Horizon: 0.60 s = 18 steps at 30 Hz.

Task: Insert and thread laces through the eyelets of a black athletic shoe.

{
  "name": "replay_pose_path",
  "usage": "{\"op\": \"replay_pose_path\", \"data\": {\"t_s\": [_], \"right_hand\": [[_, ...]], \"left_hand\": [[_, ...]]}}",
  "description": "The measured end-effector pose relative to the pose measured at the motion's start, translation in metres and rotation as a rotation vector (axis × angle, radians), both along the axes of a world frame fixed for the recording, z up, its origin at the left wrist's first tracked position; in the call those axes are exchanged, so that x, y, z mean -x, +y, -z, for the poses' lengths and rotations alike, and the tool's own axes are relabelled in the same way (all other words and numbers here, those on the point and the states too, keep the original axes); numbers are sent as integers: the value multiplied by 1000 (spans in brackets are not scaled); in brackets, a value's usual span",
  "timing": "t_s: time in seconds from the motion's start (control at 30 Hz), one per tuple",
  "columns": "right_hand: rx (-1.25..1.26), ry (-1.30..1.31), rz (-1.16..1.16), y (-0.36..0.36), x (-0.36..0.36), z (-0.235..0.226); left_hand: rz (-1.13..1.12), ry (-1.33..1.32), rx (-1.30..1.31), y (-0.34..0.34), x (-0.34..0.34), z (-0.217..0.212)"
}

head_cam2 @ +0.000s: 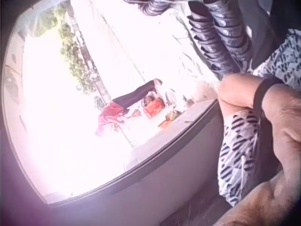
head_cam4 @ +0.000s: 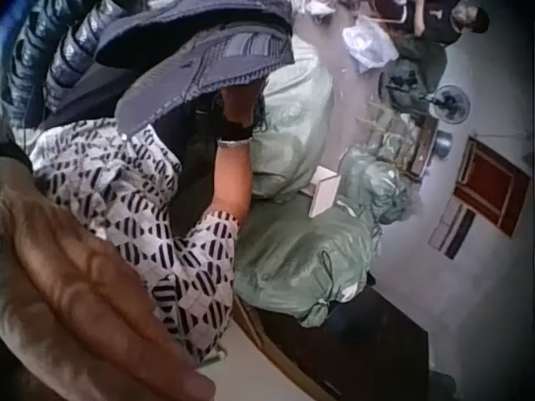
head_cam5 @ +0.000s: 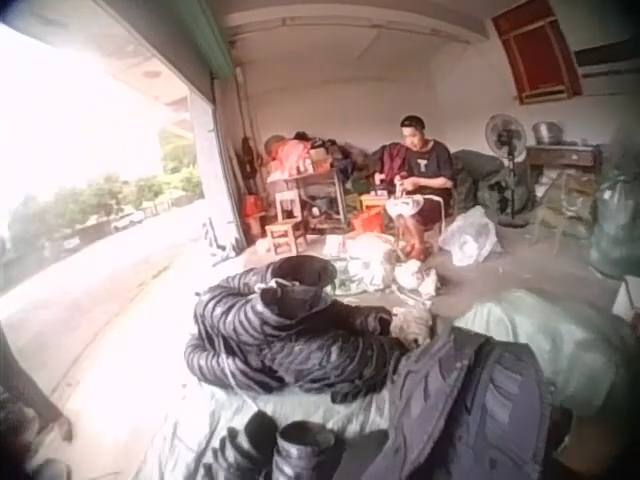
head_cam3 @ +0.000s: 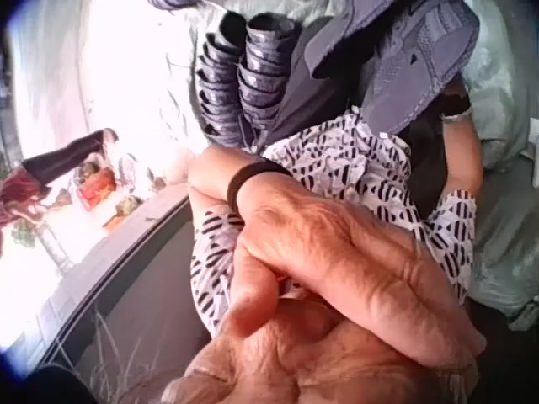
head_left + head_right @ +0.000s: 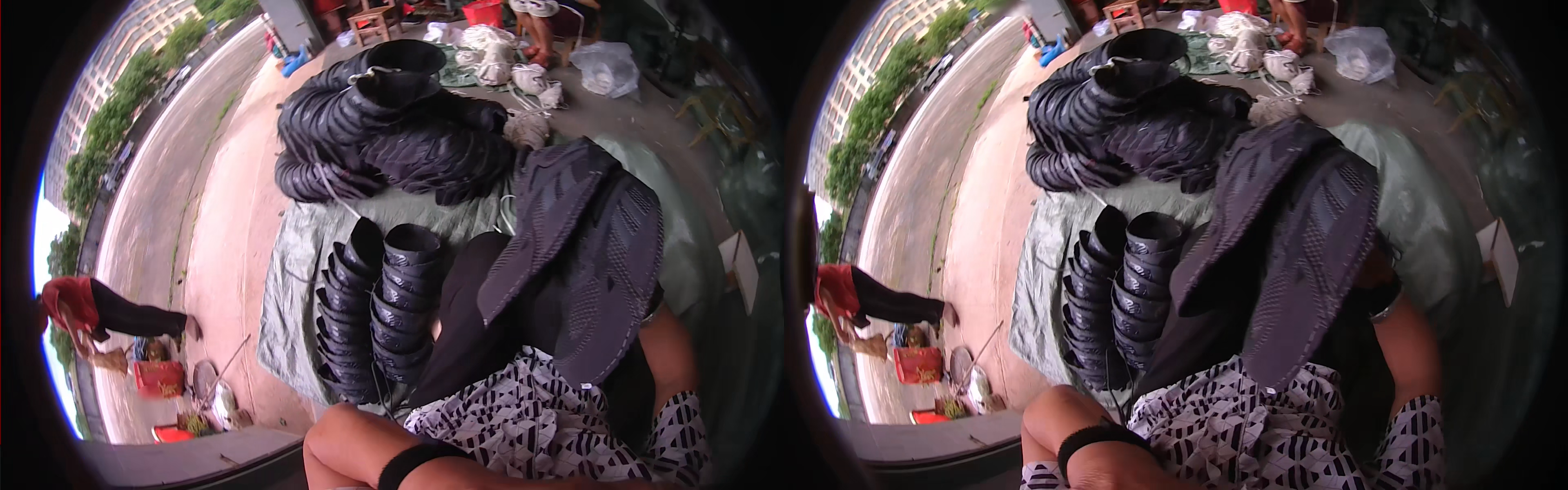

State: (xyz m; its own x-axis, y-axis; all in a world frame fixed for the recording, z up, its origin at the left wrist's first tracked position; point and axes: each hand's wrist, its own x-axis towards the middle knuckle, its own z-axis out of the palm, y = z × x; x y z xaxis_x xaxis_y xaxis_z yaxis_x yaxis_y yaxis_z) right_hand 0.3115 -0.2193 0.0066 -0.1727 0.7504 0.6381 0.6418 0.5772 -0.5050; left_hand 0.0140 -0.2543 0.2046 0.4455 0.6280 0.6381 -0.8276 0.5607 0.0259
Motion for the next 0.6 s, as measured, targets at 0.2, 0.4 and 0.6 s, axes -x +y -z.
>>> {"op": "replay_pose_path", "data": {"t_s": [0.2, 0.4, 0.6], "right_hand": [[0, -133, 111, 3, 32, -7], [30, -255, 401, -7, 34, -16], [222, 476, 328, 9, 40, 3]], "left_hand": [[8, 16, -318, 29, 22, 30], [-8, 222, -572, 58, 24, 19], [-151, 290, -561, 70, 9, 37]]}}
